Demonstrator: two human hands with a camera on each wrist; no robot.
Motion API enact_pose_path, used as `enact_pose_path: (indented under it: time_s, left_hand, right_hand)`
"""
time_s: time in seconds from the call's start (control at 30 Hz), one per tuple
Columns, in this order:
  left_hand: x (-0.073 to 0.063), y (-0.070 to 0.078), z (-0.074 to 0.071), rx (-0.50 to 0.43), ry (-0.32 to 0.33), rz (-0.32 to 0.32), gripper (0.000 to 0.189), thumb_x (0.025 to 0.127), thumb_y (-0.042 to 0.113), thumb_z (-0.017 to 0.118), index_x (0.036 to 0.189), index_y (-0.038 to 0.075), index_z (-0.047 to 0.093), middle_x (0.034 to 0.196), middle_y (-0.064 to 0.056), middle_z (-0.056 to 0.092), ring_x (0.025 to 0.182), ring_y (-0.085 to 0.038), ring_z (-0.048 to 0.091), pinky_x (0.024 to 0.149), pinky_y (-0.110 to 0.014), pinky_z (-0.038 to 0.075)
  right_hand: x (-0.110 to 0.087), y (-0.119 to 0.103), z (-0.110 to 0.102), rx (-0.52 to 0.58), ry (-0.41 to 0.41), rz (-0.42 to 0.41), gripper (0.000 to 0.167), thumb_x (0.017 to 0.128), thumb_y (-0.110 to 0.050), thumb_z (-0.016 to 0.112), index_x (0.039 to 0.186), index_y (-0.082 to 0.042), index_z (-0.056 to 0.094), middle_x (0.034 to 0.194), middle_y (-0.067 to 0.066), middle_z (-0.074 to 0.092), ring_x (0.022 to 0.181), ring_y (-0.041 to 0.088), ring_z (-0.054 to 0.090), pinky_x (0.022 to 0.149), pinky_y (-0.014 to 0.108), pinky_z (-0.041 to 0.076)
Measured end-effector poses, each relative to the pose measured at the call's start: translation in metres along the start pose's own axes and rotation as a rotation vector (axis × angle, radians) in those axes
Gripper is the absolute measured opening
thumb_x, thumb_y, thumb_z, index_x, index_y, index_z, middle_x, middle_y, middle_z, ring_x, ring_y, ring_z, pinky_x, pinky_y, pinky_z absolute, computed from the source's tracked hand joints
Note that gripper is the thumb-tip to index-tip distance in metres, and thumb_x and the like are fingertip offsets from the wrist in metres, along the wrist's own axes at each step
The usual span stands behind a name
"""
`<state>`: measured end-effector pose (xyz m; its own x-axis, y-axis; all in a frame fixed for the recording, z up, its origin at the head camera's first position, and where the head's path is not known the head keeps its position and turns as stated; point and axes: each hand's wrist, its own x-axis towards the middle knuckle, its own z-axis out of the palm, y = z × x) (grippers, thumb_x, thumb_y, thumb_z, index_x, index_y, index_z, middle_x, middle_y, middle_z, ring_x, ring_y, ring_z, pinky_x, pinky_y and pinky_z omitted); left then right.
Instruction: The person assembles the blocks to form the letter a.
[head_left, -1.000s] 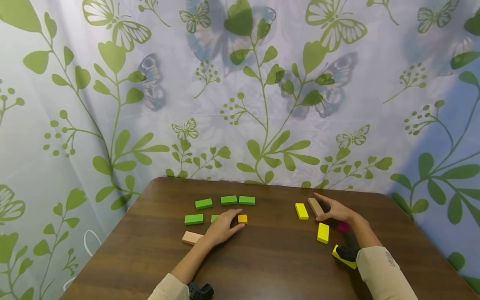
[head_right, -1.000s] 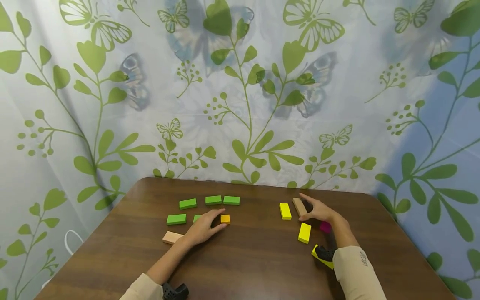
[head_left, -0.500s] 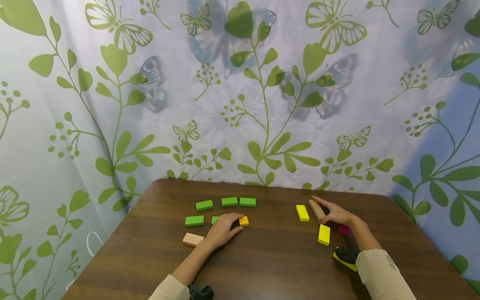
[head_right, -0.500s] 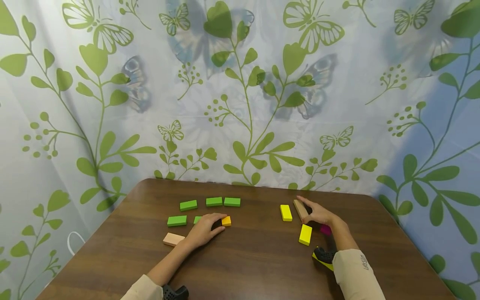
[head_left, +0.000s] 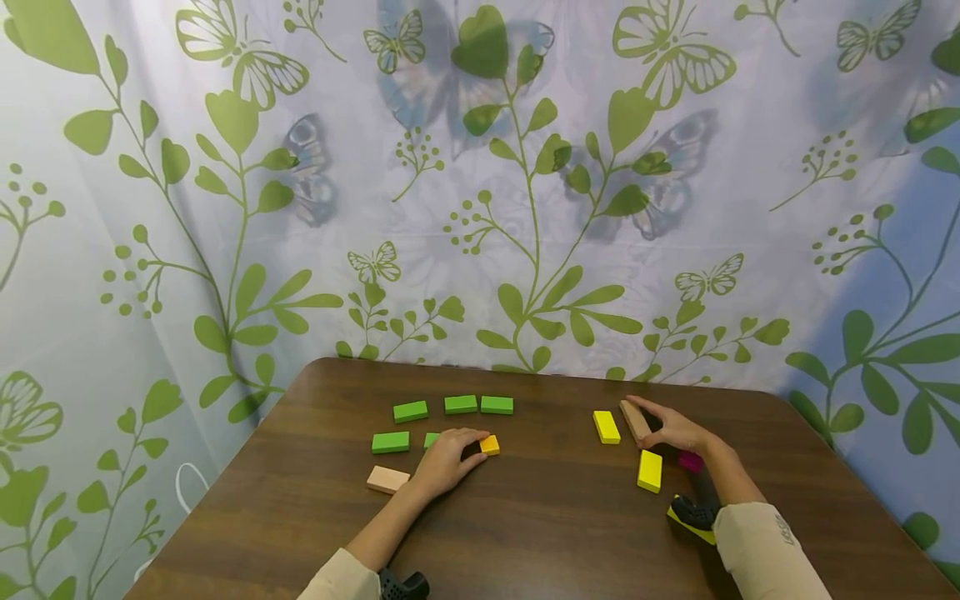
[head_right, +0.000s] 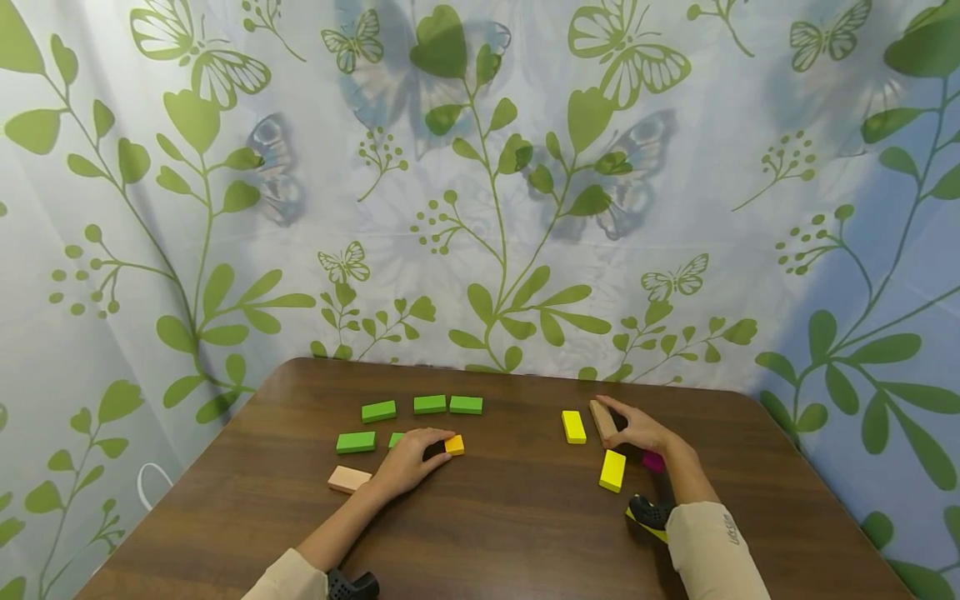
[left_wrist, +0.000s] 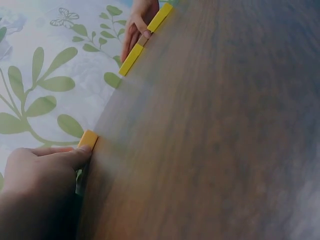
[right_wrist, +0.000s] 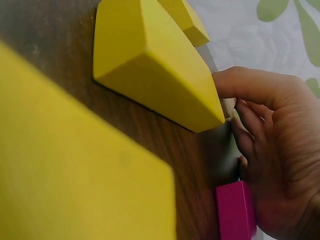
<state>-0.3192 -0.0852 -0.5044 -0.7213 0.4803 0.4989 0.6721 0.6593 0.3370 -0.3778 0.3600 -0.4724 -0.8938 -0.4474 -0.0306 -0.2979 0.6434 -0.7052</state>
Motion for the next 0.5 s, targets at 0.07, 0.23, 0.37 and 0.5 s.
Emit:
enact_pose_path:
  time_s: [0.07, 0.23, 0.37, 0.5]
  left_hand:
    - [0.0008, 0.0005, -0.0005, -0.005, 0.0, -0.002, 0.037, 0.088, 0.027, 0.064, 0.12, 0.01, 0.062, 0.116, -0.001, 0.062, 0.107, -0.018, 0.057, 0.093, -0.039, 0.043]
    - [0.0008, 0.0015, -0.0018, -0.03, -0.014, -0.023, 0.038, 0.087, 0.026, 0.065, 0.121, 0.01, 0.062, 0.117, -0.002, 0.061, 0.108, -0.019, 0.056, 0.091, -0.038, 0.045]
    - [0.0004, 0.0033, -0.0022, -0.051, -0.008, -0.027, 0.038, 0.088, 0.026, 0.064, 0.122, 0.01, 0.061, 0.118, -0.001, 0.061, 0.108, -0.017, 0.056, 0.089, -0.036, 0.046]
    - [0.0006, 0.0097, -0.0035, -0.085, 0.03, -0.006, 0.038, 0.087, 0.026, 0.065, 0.121, 0.01, 0.062, 0.117, 0.0, 0.061, 0.107, -0.015, 0.057, 0.087, -0.034, 0.048]
  right_hand:
    - [-0.0007, 0.0003, -0.0003, -0.001, 0.014, 0.001, 0.09, 0.073, -0.02, 0.074, 0.146, -0.005, 0.023, 0.145, 0.031, 0.016, 0.126, 0.053, 0.021, 0.089, 0.07, 0.027]
    - [-0.0028, 0.0012, 0.0018, -0.024, 0.048, 0.012, 0.09, 0.074, -0.027, 0.075, 0.146, -0.007, 0.026, 0.146, 0.029, 0.018, 0.128, 0.052, 0.017, 0.091, 0.072, 0.021]
    - [-0.004, 0.0015, 0.0032, -0.038, 0.078, 0.016, 0.088, 0.074, -0.029, 0.076, 0.145, -0.007, 0.028, 0.144, 0.03, 0.022, 0.127, 0.052, 0.021, 0.091, 0.071, 0.022]
    - [-0.0039, 0.0019, 0.0032, -0.034, 0.107, 0.012, 0.087, 0.074, -0.029, 0.077, 0.144, -0.007, 0.03, 0.143, 0.03, 0.023, 0.127, 0.051, 0.023, 0.092, 0.07, 0.024]
